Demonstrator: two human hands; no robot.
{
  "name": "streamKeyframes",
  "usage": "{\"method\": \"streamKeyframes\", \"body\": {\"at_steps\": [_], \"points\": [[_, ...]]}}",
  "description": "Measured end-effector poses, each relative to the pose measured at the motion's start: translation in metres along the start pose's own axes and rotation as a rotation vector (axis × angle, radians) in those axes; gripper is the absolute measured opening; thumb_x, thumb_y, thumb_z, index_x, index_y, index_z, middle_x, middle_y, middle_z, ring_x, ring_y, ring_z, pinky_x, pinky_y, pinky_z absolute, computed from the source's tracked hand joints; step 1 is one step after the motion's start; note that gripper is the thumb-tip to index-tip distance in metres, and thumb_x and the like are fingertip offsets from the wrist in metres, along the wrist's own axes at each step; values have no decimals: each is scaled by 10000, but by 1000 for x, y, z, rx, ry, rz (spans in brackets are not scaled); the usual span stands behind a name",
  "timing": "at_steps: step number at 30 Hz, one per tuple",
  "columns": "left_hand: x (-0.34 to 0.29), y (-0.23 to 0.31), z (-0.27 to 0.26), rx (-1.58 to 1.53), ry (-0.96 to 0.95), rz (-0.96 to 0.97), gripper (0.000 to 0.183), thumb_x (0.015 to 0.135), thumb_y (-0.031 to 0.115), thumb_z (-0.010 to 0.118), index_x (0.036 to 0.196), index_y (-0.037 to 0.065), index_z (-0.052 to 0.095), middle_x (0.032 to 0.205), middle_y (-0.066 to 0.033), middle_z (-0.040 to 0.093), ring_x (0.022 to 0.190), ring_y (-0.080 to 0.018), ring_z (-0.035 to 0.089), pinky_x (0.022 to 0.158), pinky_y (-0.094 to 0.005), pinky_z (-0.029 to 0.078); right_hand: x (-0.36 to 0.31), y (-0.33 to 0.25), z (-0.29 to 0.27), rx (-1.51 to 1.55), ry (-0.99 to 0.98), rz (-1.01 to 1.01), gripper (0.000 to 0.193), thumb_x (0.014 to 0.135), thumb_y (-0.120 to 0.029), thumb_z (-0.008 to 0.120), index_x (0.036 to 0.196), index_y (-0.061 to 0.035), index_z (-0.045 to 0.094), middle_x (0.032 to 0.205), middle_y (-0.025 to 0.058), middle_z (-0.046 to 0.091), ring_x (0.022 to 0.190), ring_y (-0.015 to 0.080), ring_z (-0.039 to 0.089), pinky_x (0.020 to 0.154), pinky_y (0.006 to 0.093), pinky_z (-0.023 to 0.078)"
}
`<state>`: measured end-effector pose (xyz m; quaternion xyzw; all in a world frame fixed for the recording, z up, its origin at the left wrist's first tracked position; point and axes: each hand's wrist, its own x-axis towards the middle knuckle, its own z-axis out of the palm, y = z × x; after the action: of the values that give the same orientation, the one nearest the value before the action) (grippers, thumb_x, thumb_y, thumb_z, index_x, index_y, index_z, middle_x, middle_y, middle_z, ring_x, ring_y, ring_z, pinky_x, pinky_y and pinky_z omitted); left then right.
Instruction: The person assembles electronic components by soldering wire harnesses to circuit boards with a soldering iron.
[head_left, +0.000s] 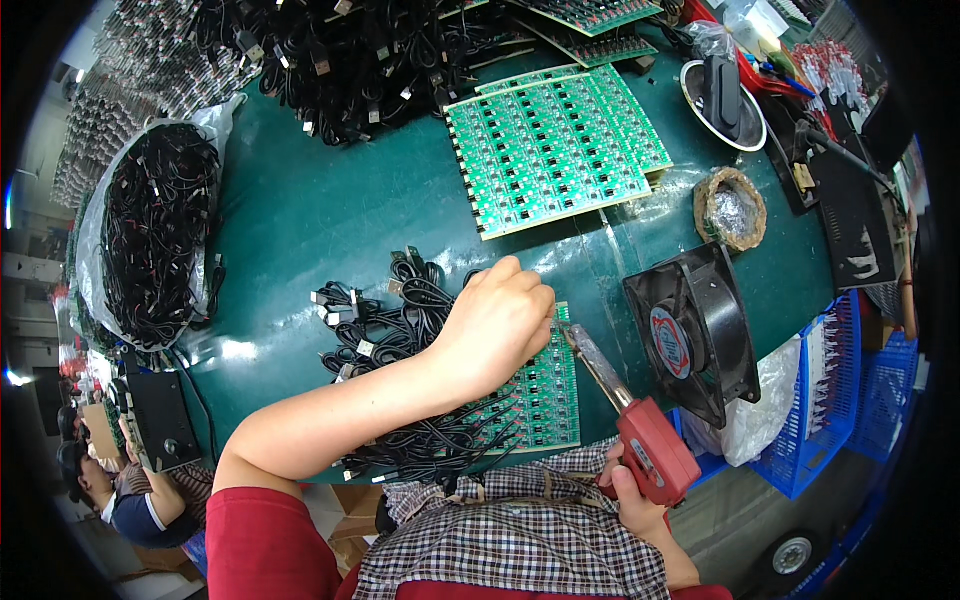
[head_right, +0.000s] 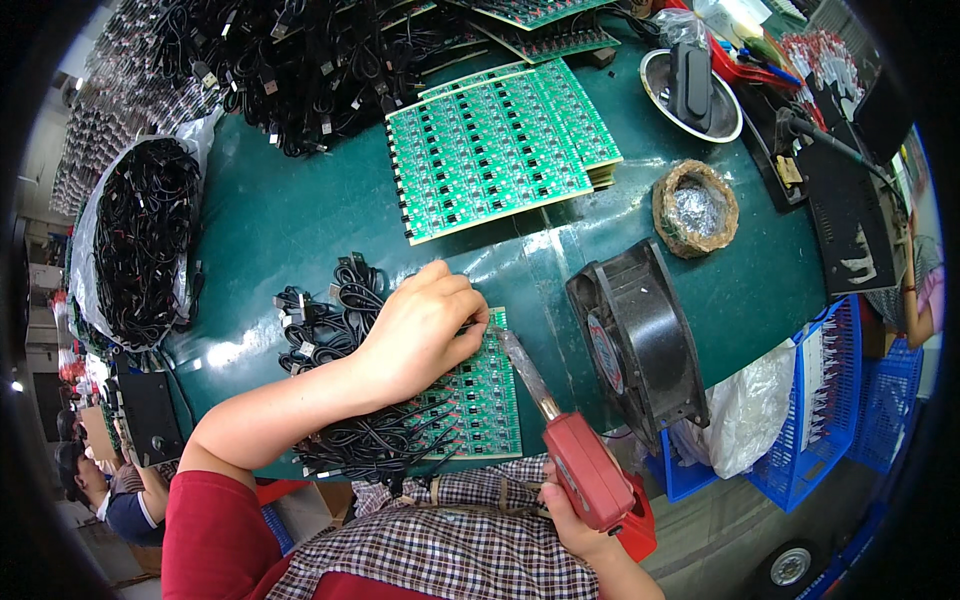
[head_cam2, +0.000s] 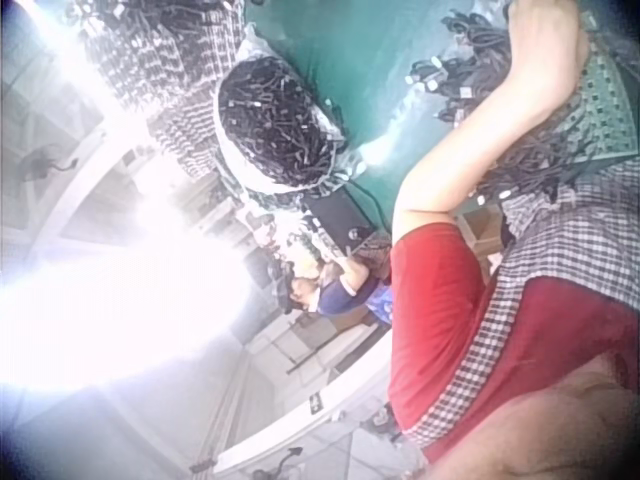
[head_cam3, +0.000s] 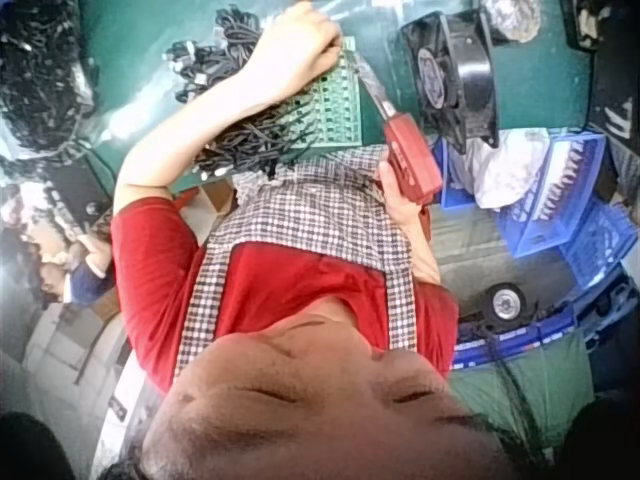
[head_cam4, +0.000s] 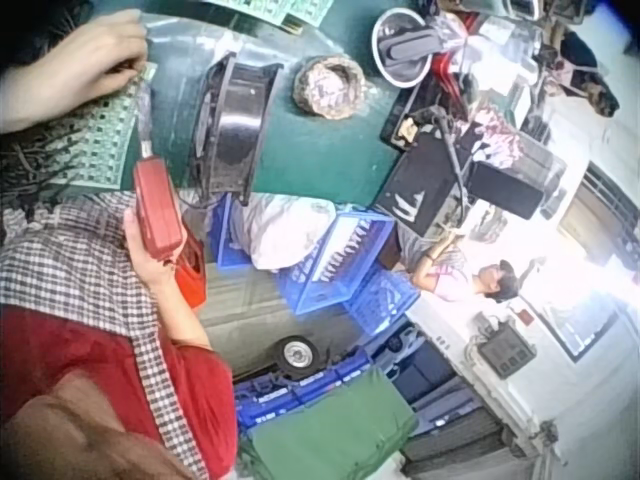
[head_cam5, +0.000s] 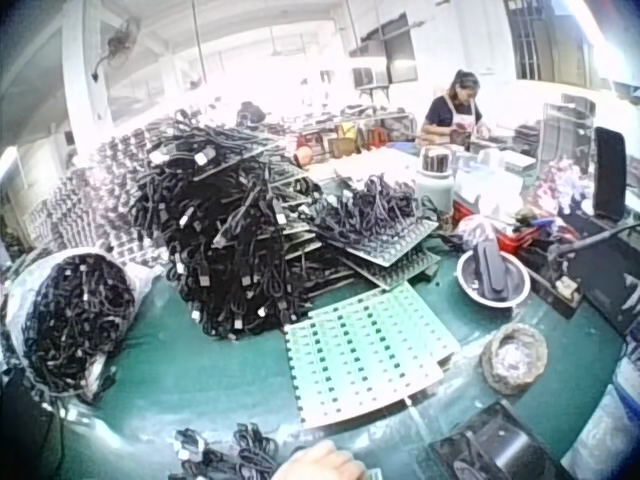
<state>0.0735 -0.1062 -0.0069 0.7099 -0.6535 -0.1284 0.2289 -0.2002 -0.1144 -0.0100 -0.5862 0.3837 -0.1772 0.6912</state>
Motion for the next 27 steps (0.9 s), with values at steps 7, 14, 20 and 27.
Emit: {"method": "streamKeyframes", "body": {"at_steps": [7,14,20,27], "points": [[2,1,-1,20,15,3,90,712,88,642,761,43,582,751,-88,546,786,-275,506,716,-373,433,-13,11,-18,-244,-50,-166,349,914,-215,522,1158,25,448,800,101,571,687,160,554,664,313,465],[-2,1,-1,15,25,-1,90,732,102,646,777,55,584,771,-79,551,793,-270,508,715,-374,439,-52,18,-54,-232,-62,-227,547,893,-451,511,1137,30,419,849,105,564,676,151,548,645,288,458],[-10,8,-4,198,146,127,221,751,168,672,913,68,561,980,-83,540,868,-267,495,746,-397,425,-15,-59,-44,-74,531,-674,446,880,-277,511,1169,49,417,1003,109,499,605,114,511,556,246,467],[-46,3,-7,477,-15,-93,300,758,256,683,949,73,540,972,-77,525,855,-264,505,716,-382,419,56,-60,-68,-81,556,-550,438,868,-19,531,1289,15,413,1092,136,614,576,52,499,508,194,413]]}}
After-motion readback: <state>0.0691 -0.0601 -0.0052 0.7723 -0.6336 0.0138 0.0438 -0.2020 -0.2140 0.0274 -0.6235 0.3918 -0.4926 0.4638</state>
